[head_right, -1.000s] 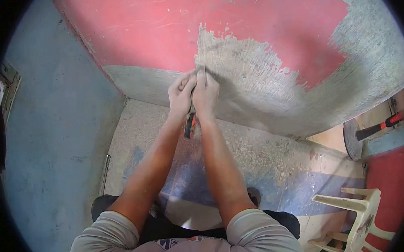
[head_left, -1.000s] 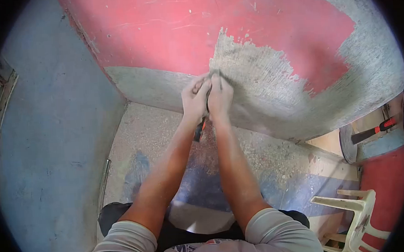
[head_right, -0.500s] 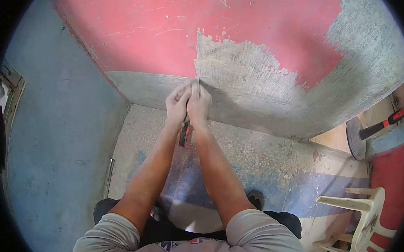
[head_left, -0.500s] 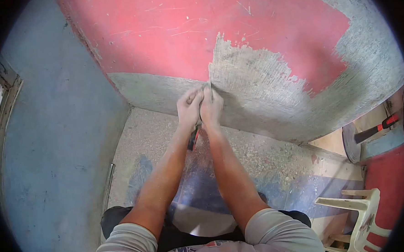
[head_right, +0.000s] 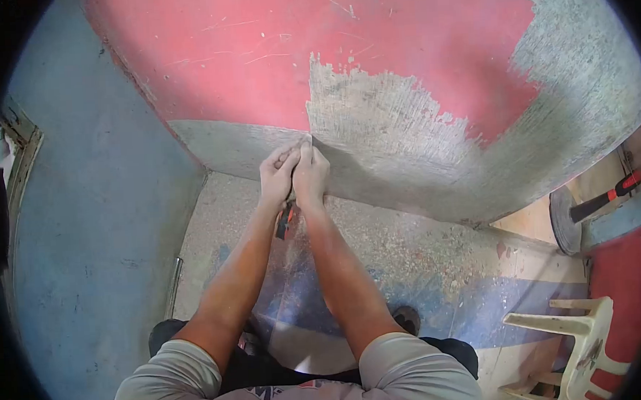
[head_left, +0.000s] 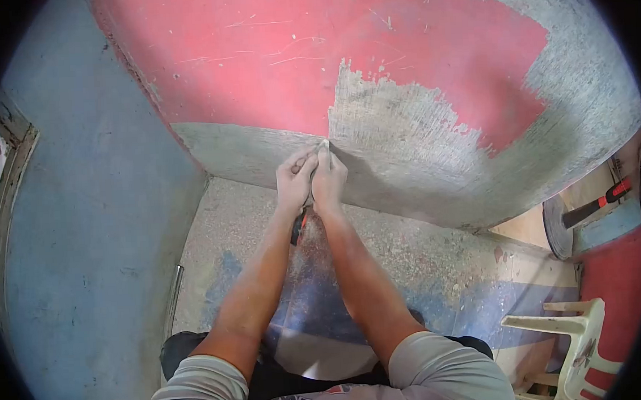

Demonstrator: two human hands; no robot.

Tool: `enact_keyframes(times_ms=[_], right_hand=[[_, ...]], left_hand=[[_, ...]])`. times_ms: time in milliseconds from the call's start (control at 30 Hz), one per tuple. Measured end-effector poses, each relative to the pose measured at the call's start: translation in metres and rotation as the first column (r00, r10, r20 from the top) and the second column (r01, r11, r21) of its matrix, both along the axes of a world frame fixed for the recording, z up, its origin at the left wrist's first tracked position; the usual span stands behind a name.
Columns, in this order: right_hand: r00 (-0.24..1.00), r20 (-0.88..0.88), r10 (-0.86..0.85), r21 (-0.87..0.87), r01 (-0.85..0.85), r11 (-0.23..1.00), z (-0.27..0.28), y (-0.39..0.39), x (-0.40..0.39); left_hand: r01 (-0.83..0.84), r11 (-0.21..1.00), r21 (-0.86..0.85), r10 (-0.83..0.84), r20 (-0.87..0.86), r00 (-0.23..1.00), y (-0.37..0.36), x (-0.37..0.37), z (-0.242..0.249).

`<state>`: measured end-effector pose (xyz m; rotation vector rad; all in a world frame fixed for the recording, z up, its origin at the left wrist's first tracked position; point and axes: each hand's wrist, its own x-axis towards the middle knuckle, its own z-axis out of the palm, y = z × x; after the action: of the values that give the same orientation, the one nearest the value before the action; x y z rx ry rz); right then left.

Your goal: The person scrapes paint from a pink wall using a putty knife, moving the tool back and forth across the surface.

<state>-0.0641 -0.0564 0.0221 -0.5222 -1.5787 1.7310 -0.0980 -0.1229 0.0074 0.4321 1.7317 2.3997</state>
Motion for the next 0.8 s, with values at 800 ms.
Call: enact_keyframes(times_ms=[800], right_hand=[[0.997, -0.079, -0.026, 0.099, 0.034, 0.995, 0.087, 0.007, -0.005]], left_hand=[[0.055, 0.998, 0.035, -0.054, -0.055, 0.997, 0.002, -0.001, 0.107]])
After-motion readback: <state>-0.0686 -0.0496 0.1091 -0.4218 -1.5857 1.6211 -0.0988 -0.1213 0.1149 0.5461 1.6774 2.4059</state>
